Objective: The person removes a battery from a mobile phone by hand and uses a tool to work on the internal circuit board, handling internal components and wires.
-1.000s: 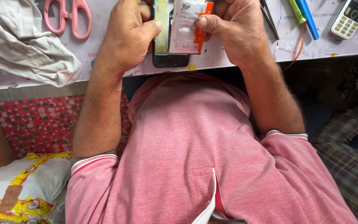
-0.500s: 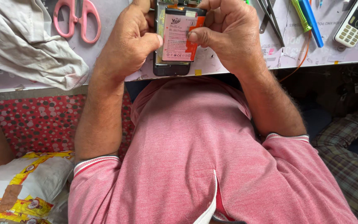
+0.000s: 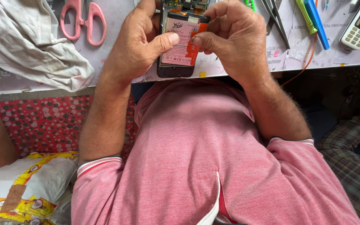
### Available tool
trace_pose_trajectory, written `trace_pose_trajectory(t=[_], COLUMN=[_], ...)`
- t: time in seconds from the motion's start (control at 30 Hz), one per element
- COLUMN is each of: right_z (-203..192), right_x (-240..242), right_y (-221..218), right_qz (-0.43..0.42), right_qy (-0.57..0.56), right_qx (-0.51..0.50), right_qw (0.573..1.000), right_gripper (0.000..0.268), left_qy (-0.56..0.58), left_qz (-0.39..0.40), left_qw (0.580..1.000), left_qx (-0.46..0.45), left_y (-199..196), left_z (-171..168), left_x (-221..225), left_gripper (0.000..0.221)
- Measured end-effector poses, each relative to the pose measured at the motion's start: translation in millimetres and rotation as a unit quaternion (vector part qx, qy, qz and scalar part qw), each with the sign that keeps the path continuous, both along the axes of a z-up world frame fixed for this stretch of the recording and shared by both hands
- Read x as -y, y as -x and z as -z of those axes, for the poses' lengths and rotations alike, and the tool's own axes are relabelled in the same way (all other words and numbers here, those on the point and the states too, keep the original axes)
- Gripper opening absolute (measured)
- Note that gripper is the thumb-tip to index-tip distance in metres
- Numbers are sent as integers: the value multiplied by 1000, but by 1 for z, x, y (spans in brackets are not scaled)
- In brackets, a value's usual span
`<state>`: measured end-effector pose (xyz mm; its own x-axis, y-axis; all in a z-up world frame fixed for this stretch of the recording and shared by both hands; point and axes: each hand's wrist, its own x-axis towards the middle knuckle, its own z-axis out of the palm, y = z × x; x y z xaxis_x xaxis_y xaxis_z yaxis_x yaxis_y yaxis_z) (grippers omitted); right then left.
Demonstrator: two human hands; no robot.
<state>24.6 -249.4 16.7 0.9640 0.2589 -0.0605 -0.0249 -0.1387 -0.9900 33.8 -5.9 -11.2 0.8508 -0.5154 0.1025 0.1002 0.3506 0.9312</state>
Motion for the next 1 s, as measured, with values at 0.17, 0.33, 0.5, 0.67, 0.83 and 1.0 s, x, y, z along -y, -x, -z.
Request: trace_pose_trajectory(t=[0.17,0.33,0.5,0.67,0.83,1.0], right_z=[-4,-8,-12,-11,-12,-15], right_x=[-6,-8,-8,-8,-8,-7], right_y=[7,7,11,12,12,13], right_qz=[10,5,12,5,1,13], right_qy=[8,27,69,85,102,142], right_qx=[20,60,82,114,131,137], right_qw=[1000,998,994,990,986,980], right_gripper=[28,30,34,30,29,33], left_qy=[10,-6,-14,-28,-21,0], left_qz=[-7,-20,-10,-7,-7,0], left_qw=[1000,1000,1000,999,999,1000], left_qx=[-1,11,23,36,46,26], left_y=[3,3,3,3,3,4], left_z=[5,3,5,5,4,6], left_x=[0,1,0,-1,-2,-1], left_gripper=[51,54,50,48,45,42])
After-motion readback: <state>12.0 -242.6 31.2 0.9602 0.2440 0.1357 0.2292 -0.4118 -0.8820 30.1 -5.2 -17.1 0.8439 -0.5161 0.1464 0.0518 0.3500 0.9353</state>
